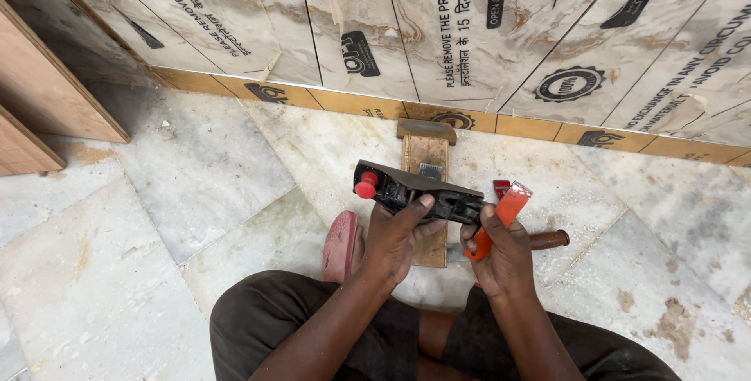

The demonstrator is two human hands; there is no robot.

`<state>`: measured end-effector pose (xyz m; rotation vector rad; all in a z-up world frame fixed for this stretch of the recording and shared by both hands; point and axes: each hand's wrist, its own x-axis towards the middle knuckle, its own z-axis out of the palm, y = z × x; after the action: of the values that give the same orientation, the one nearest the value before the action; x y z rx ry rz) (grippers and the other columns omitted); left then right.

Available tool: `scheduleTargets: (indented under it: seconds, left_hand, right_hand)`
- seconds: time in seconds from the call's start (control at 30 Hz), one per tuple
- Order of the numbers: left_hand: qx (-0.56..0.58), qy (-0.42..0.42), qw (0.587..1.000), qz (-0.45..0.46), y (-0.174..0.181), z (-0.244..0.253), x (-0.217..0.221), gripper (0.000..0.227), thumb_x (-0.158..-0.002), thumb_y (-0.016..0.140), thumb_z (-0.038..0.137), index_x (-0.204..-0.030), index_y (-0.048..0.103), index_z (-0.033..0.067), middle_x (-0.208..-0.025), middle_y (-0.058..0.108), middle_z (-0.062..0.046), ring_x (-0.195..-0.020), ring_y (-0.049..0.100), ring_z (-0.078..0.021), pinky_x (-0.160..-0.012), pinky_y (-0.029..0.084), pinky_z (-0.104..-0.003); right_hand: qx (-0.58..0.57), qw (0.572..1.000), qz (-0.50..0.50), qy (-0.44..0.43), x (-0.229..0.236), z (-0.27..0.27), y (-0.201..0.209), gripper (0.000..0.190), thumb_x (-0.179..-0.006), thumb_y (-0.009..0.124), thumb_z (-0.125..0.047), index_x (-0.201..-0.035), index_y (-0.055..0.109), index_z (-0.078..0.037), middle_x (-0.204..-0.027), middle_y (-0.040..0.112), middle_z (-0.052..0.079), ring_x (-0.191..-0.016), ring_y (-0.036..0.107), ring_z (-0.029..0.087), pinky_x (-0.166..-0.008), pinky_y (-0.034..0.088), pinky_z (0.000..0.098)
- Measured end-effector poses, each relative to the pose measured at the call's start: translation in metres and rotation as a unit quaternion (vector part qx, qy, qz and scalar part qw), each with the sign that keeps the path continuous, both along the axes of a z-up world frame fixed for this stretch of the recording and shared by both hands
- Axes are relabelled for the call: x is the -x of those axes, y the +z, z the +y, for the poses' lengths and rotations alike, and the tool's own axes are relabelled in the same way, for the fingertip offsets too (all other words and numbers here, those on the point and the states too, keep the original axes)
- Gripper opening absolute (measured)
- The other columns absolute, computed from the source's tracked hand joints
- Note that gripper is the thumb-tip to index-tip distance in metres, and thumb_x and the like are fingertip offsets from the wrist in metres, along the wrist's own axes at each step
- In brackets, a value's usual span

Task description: The person sits on the floor and sharpens a small orange utility knife blade on a sharpening stone. They repeatedly rub the blade against the stone, occasionally pausing to inspect the edge. A hand plane and chisel are visible nearby on the floor.

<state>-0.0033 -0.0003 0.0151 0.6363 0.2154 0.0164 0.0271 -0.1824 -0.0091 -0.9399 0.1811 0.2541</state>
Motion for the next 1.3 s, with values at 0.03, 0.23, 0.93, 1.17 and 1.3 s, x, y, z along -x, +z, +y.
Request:
scheduleTargets:
  seconds: [0.03, 0.23, 0.93, 1.17, 1.3]
  left_hand:
    - [-0.007, 0.010, 1.000, 0.005, 0.002, 0.002, 0.000, 0.023, -0.094, 0.073, 0.012, -0.115, 0.068, 0.0050, -0.104, 0.075, -0.006, -0.094, 0.073, -0.0155, -0.077, 0.063, -0.031]
    - [-0.015, 0.029, 0.999, 0.018, 0.008, 0.008, 0.000, 0.022, -0.095, 0.073, 0.013, -0.114, 0.069, 0.0031, -0.101, 0.075, -0.007, -0.088, 0.074, -0.0143, -0.072, 0.063, -0.030]
    - [-0.095, 0.042, 0.994, -0.022, -0.005, -0.003, -0.001, 0.027, -0.089, 0.077, 0.003, -0.114, 0.065, 0.0016, -0.100, 0.074, -0.006, -0.089, 0.073, -0.0121, -0.077, 0.063, -0.031]
    - [-0.135, 0.063, 0.989, -0.027, -0.005, 0.002, -0.001, 0.031, -0.087, 0.078, 0.001, -0.115, 0.064, 0.0016, -0.101, 0.074, -0.005, -0.091, 0.071, -0.0111, -0.079, 0.060, -0.028]
    - [-0.188, 0.079, 0.978, -0.035, 0.002, 0.005, -0.001, 0.035, -0.086, 0.080, 0.003, -0.117, 0.064, 0.0013, -0.104, 0.075, -0.005, -0.094, 0.071, -0.0096, -0.084, 0.059, -0.027]
  right_hand:
    - [0.013, 1.000, 0.004, -0.003, 0.000, 0.002, 0.002, 0.015, -0.099, 0.068, -0.014, -0.105, 0.068, -0.001, -0.089, 0.072, 0.011, -0.071, 0.068, 0.017, -0.055, 0.050, 0.0265]
    - [0.067, 0.998, 0.011, -0.017, 0.002, 0.008, 0.006, 0.016, -0.093, 0.070, -0.004, -0.108, 0.070, 0.001, -0.088, 0.073, 0.011, -0.071, 0.071, 0.018, -0.052, 0.050, 0.0270]
    - [0.091, 0.992, 0.063, -0.054, -0.007, 0.006, -0.002, 0.015, -0.098, 0.066, -0.020, -0.098, 0.065, -0.005, -0.086, 0.066, 0.006, -0.070, 0.067, 0.018, -0.054, 0.049, 0.0270]
    - [0.084, 0.993, 0.067, -0.056, -0.012, -0.001, 0.001, 0.025, -0.100, 0.067, -0.031, -0.094, 0.062, -0.008, -0.083, 0.063, 0.004, -0.071, 0.064, 0.017, -0.058, 0.050, 0.0278]
    - [0.097, 0.992, 0.069, -0.050, -0.011, 0.001, 0.003, 0.020, -0.098, 0.068, -0.029, -0.096, 0.062, -0.010, -0.084, 0.062, 0.002, -0.072, 0.062, 0.016, -0.058, 0.048, 0.0273]
